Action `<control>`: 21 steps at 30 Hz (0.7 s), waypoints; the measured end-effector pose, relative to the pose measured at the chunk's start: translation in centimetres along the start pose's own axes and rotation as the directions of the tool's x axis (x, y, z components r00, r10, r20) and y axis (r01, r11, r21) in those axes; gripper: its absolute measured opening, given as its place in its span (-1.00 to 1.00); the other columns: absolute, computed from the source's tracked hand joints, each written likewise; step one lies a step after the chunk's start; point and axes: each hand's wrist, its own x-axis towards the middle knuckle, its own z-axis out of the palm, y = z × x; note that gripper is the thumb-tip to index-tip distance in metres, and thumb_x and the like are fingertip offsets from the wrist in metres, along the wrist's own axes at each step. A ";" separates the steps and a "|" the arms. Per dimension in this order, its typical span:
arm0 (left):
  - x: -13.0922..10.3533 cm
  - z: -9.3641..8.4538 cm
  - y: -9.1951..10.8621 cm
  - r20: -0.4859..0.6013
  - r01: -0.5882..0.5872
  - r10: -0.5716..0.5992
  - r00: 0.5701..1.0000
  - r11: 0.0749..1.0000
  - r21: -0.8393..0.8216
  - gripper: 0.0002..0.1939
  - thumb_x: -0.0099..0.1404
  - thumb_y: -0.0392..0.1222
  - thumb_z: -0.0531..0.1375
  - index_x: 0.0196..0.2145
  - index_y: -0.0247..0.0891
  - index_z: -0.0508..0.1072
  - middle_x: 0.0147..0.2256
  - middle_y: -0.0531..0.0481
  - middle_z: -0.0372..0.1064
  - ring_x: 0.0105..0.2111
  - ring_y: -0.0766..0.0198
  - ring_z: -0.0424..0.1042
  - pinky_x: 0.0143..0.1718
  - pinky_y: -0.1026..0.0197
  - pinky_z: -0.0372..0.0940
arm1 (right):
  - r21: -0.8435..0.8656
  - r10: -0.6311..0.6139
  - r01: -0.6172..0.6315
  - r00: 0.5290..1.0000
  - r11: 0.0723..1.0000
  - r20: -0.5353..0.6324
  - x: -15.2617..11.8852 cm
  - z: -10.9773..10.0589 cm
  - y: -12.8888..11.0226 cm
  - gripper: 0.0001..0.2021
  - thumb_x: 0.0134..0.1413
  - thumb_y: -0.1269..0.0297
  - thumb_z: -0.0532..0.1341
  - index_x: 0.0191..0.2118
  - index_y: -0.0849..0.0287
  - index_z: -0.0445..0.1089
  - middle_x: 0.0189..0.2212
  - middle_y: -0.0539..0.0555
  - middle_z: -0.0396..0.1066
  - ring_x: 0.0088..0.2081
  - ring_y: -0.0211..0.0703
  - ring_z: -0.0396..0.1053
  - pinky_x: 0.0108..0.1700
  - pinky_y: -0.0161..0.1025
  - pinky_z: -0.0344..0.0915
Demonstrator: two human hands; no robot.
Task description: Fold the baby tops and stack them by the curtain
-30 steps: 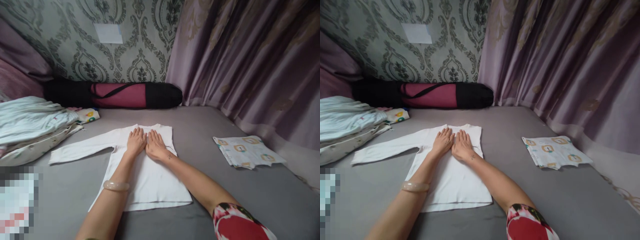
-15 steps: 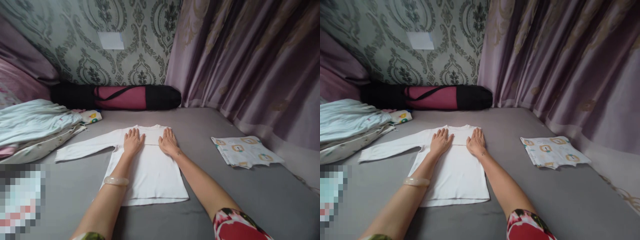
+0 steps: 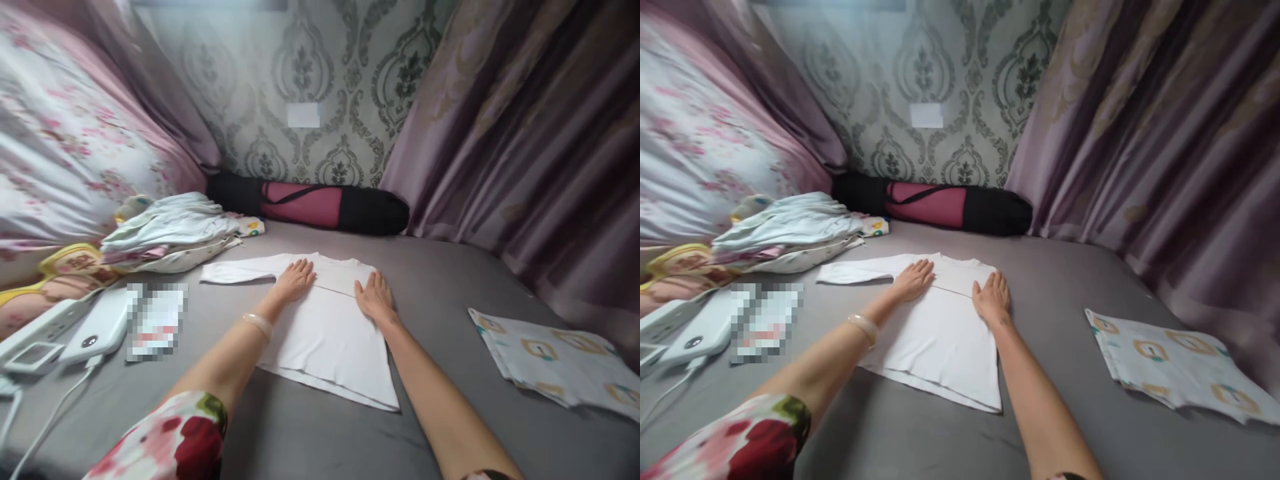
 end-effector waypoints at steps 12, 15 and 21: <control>-6.4 -8.2 -13.0 -0.243 0.671 -0.638 0.731 0.737 0.081 -0.58 0.33 -0.21 -0.02 0.03 -0.53 0.36 0.01 -0.50 0.33 0.06 -0.16 0.34 0.02 -0.02 0.25 | -0.026 -0.235 0.234 0.972 0.972 -0.025 -0.1 -2.1 -3.1 -0.47 0.35 0.24 -0.12 0.28 0.50 0.12 0.33 0.36 -0.01 0.35 0.10 -0.09 0.31 -0.07 -0.15; -7.5 -8.8 -15.6 -0.158 0.760 -0.747 0.646 0.649 0.037 -0.54 0.27 -0.23 0.06 0.05 -0.59 0.33 0.06 -0.59 0.27 0.11 -0.22 0.28 0.03 -0.04 0.23 | 0.053 -0.371 0.370 0.928 0.928 0.026 -0.6 -1.6 -6.5 -0.48 0.36 0.26 -0.13 0.30 0.46 0.09 0.36 0.31 -0.06 0.37 0.03 -0.14 0.34 -0.10 -0.21; -6.5 -8.5 -18.2 -0.080 0.781 -0.783 0.616 0.621 -0.068 -0.53 0.06 -0.30 0.24 -0.05 -0.54 0.43 0.03 -0.60 0.33 0.06 -0.29 0.35 -0.04 -0.05 0.30 | 0.231 -0.505 0.477 0.860 0.848 0.074 -0.9 -0.6 -12.8 -0.48 0.37 0.25 -0.15 0.31 0.40 0.09 0.36 0.24 -0.05 0.38 -0.05 -0.17 0.35 -0.13 -0.26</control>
